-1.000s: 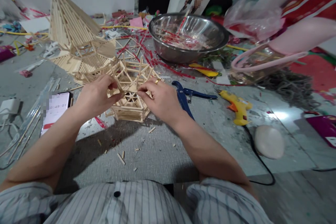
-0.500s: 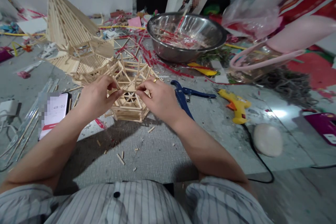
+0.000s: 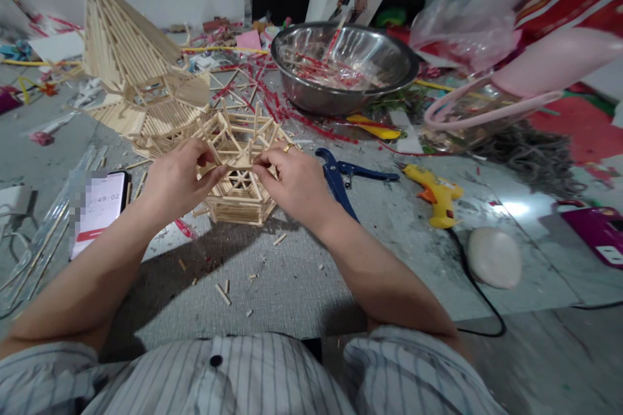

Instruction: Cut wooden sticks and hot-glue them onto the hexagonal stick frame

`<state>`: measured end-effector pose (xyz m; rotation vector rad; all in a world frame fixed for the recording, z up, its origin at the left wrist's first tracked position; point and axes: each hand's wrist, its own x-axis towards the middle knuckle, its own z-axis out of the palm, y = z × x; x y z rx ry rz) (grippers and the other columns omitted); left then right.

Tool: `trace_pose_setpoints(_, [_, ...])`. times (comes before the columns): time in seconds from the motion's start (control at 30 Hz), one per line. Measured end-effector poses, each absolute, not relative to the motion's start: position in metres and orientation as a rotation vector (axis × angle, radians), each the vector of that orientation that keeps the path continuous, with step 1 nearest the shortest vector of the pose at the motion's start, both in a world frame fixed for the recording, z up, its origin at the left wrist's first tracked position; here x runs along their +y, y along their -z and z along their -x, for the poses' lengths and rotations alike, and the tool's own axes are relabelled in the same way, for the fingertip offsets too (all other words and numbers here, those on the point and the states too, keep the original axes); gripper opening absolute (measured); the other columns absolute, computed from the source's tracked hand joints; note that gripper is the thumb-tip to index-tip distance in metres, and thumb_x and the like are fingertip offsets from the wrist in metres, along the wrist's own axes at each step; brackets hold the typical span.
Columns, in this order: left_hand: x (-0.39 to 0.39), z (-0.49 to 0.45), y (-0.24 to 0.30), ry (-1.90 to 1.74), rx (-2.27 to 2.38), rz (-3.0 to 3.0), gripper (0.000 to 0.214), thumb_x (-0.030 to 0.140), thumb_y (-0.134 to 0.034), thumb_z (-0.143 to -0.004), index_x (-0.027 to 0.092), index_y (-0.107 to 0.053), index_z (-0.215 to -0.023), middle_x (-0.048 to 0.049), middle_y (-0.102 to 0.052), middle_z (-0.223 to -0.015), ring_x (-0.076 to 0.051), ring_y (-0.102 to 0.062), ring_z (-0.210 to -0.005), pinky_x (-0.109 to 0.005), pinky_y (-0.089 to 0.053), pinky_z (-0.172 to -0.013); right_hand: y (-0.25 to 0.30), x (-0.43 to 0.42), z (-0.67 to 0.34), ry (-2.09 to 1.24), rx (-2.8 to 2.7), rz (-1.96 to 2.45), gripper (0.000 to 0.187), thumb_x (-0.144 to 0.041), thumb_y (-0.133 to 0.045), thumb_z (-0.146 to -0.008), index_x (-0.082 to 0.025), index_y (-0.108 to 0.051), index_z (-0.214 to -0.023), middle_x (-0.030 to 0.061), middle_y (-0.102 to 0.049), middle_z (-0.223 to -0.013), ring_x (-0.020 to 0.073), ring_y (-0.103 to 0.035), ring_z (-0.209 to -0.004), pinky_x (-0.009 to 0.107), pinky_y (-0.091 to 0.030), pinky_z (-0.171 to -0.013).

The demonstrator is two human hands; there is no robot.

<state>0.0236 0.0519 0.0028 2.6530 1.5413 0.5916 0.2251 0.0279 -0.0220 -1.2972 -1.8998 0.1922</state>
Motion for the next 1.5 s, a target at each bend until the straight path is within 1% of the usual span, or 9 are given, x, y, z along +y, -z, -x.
trace_pose_setpoints(0.3, [0.054,-0.019,-0.002,-0.577,1.493,-2.675,0.024,0.037,-0.055,-0.087,0.015,-0.058,-0.098,-0.0083,-0.064,-0.089,-0.019,-0.06,-0.078,-0.028,-0.039,-0.06,0.016,0.026,-0.224,-0.23,-1.9,1.295,0.007,-0.022,-0.063,-0.081,-0.02,-0.065,-0.074,0.0035,-0.067,-0.076,0.0147,-0.057,-0.065,0.03,-0.042,-0.06])
trace_pose_setpoints(0.4, [0.056,-0.015,-0.003,-0.581,1.423,-2.688,0.025,0.037,-0.057,-0.085,0.016,-0.057,-0.098,-0.007,-0.064,-0.089,-0.017,-0.059,-0.076,-0.027,-0.039,-0.061,0.015,0.025,-0.225,-0.233,-1.913,1.309,0.009,-0.025,-0.064,-0.081,-0.02,-0.064,-0.073,0.0025,-0.065,-0.072,0.0137,-0.054,-0.061,0.028,-0.04,-0.057])
trace_pose_setpoints(0.53, [0.056,-0.014,-0.005,-0.536,1.427,-2.692,0.021,0.033,-0.058,-0.083,0.016,-0.057,-0.096,-0.0063,-0.064,-0.087,-0.017,-0.059,-0.074,-0.027,-0.04,-0.062,0.016,0.026,-0.226,-0.211,-1.925,1.313,0.011,-0.028,-0.064,-0.08,-0.021,-0.064,-0.072,0.0022,-0.065,-0.07,0.0134,-0.053,-0.059,0.028,-0.039,-0.054])
trace_pose_setpoints(0.87, [0.054,-0.02,-0.003,-0.491,1.469,-2.684,0.019,0.032,-0.056,-0.085,0.016,-0.057,-0.095,-0.008,-0.065,-0.09,-0.019,-0.059,-0.074,-0.029,-0.039,-0.061,0.018,0.026,-0.224,-0.205,-1.898,1.314,0.012,-0.027,-0.064,-0.081,-0.021,-0.065,-0.072,0.0032,-0.065,-0.073,0.0142,-0.055,-0.061,0.029,-0.039,-0.055])
trace_pose_setpoints(1.1, [0.051,-0.025,-0.006,-0.478,1.558,-2.633,0.022,0.037,-0.053,-0.089,0.017,-0.059,-0.092,-0.0073,-0.066,-0.083,-0.019,-0.059,-0.071,-0.029,-0.038,-0.058,0.018,0.026,-0.224,-0.222,-1.884,1.33,0.011,-0.027,-0.064,-0.08,-0.02,-0.065,-0.071,0.0039,-0.065,-0.073,0.0151,-0.055,-0.062,0.029,-0.039,-0.056])
trace_pose_setpoints(1.33, [0.048,-0.029,-0.01,-0.394,1.639,-2.559,0.026,0.039,-0.048,-0.09,0.017,-0.061,-0.094,-0.0082,-0.066,-0.08,-0.023,-0.061,-0.077,-0.031,-0.04,-0.061,0.018,0.026,-0.223,-0.231,-1.879,1.333,0.011,-0.025,-0.063,-0.081,-0.02,-0.064,-0.072,0.0033,-0.065,-0.074,0.0142,-0.055,-0.063,0.028,-0.039,-0.057])
trace_pose_setpoints(1.5, [0.046,-0.03,-0.013,-0.355,1.654,-2.542,0.029,0.039,-0.045,-0.09,0.016,-0.061,-0.098,-0.0086,-0.066,-0.084,-0.023,-0.062,-0.083,-0.031,-0.042,-0.067,0.018,0.025,-0.222,-0.222,-1.875,1.348,0.011,-0.025,-0.063,-0.081,-0.019,-0.064,-0.072,0.0029,-0.065,-0.074,0.0131,-0.054,-0.063,0.028,-0.038,-0.058])
